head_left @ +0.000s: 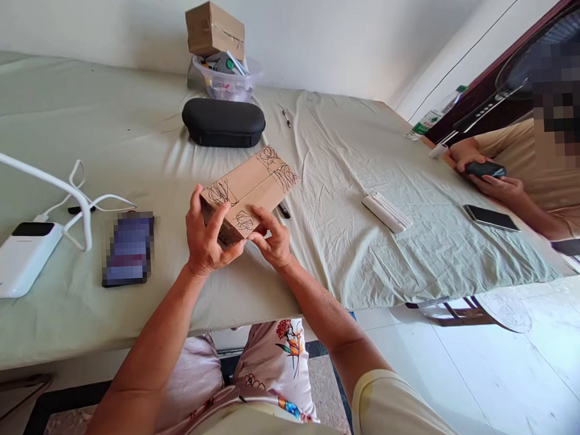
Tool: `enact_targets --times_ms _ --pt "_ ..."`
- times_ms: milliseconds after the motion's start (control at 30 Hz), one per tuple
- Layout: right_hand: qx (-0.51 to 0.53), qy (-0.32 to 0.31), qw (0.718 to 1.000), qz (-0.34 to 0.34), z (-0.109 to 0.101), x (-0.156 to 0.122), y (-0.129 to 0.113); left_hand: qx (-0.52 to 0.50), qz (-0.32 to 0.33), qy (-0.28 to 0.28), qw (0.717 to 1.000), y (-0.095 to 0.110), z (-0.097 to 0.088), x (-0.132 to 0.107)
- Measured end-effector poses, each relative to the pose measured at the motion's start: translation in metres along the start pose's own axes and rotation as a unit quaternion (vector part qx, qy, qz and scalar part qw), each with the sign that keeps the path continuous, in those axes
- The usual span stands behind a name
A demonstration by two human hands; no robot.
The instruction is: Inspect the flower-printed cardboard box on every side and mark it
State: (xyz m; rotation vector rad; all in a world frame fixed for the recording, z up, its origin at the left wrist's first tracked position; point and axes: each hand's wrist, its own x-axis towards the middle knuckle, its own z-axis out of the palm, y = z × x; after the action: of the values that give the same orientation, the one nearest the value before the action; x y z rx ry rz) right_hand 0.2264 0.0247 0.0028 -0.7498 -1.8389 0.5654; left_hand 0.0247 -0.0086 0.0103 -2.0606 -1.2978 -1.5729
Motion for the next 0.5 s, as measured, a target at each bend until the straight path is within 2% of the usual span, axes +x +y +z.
enact_targets --times_ms 167,300,400,500 --pt "-0.028 0.087 0.992 0.084 -0.011 0.011 0.006 -0.019 0.007 -0.015 1.000 -0.007 -0.008 0.004" --pt "-0.047 0.175 0.973 0.145 -0.026 0.022 0.015 -0.076 0.008 0.000 0.997 -0.011 -0.014 0.009" --pt "-0.060 0.225 0.956 0.178 -0.038 0.027 0.021 -0.115 -0.026 0.005 0.993 -0.013 -0.017 0.010" --pt "-0.047 0.241 0.953 0.176 -0.046 0.030 0.024 -0.149 -0.086 0.005 0.985 -0.013 -0.017 0.009"
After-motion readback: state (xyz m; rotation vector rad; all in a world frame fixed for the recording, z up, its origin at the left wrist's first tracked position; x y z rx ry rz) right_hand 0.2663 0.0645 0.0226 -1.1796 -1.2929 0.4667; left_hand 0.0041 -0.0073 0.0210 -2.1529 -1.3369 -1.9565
